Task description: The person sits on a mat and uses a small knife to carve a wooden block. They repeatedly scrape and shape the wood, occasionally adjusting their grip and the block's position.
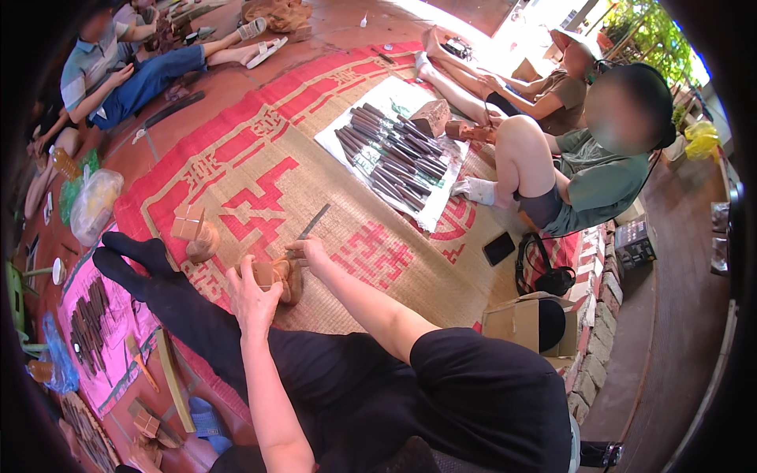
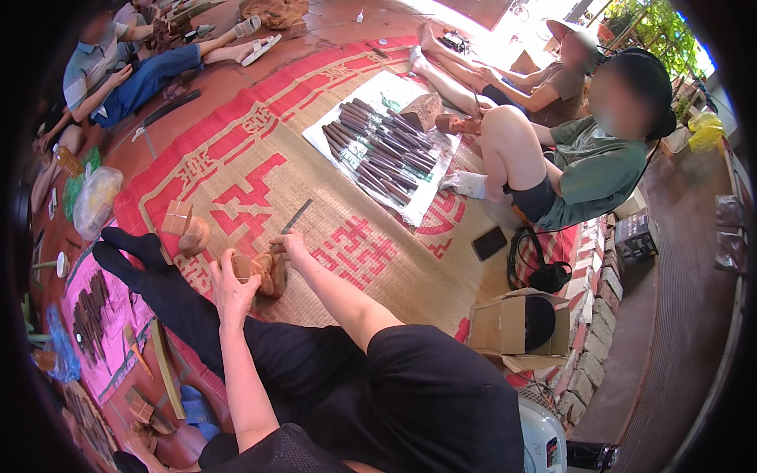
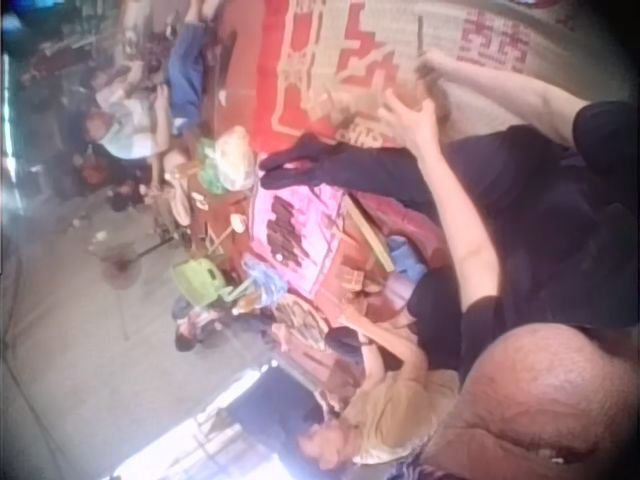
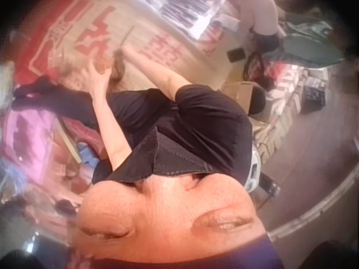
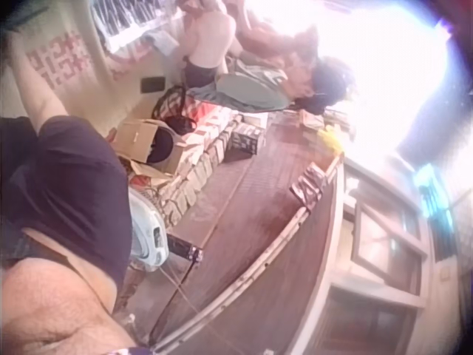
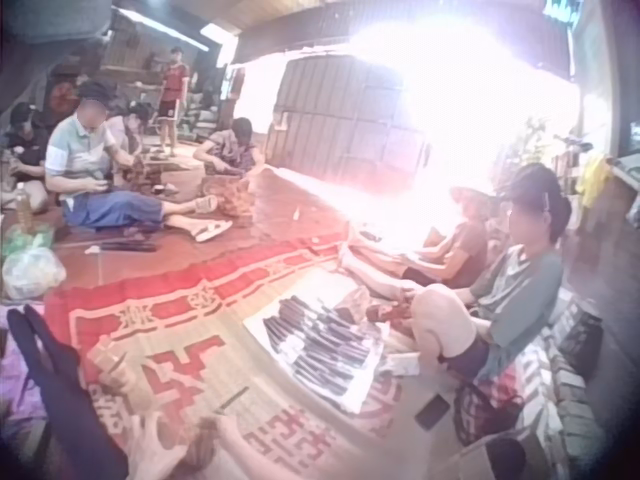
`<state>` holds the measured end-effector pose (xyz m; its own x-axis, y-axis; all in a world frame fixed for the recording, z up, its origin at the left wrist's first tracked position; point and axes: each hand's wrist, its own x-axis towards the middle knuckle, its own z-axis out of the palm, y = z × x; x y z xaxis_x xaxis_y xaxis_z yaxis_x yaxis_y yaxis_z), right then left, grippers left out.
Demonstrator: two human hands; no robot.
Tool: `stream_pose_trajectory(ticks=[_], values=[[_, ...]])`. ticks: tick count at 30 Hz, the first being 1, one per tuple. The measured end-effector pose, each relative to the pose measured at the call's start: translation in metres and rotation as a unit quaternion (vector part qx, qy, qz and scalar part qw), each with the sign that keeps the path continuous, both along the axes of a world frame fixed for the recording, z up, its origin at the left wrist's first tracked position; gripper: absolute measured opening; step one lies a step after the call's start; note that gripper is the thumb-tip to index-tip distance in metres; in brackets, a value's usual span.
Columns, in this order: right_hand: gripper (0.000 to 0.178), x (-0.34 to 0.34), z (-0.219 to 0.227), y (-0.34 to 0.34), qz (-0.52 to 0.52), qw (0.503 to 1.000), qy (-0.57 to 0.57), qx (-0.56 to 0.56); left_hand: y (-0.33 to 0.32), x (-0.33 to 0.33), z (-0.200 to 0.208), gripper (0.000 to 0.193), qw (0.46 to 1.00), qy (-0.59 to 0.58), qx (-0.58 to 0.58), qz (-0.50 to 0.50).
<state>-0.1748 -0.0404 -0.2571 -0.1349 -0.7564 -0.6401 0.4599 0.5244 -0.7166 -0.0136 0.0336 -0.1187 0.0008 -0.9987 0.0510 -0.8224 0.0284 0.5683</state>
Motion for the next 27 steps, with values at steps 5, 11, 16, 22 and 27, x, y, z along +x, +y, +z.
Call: stream_pose_trajectory(ticks=[5,11,16,22,27], values=[[0.025,0.010,0.008,-0.002,0.133,0.983,0.052,-0.115,-0.001,0.000,0.001,0.064,1.000,0.012,0.008,0.000],[0.021,-0.006,-0.024,-0.007,0.034,0.998,0.043,-0.029,0.002,-0.003,0.003,0.064,1.000,0.017,0.009,-0.008],[0.020,0.009,-0.017,-0.007,0.154,0.972,0.113,-0.134,0.000,0.001,0.002,0.065,1.000,0.029,0.010,-0.006],[0.017,0.001,-0.031,-0.011,0.015,0.994,0.067,-0.086,-0.001,-0.003,-0.002,0.066,0.999,0.017,-0.033,-0.022],[0.023,0.014,0.004,-0.009,0.078,0.980,0.091,-0.158,-0.001,0.003,0.003,0.066,1.000,0.023,-0.001,0.003]])
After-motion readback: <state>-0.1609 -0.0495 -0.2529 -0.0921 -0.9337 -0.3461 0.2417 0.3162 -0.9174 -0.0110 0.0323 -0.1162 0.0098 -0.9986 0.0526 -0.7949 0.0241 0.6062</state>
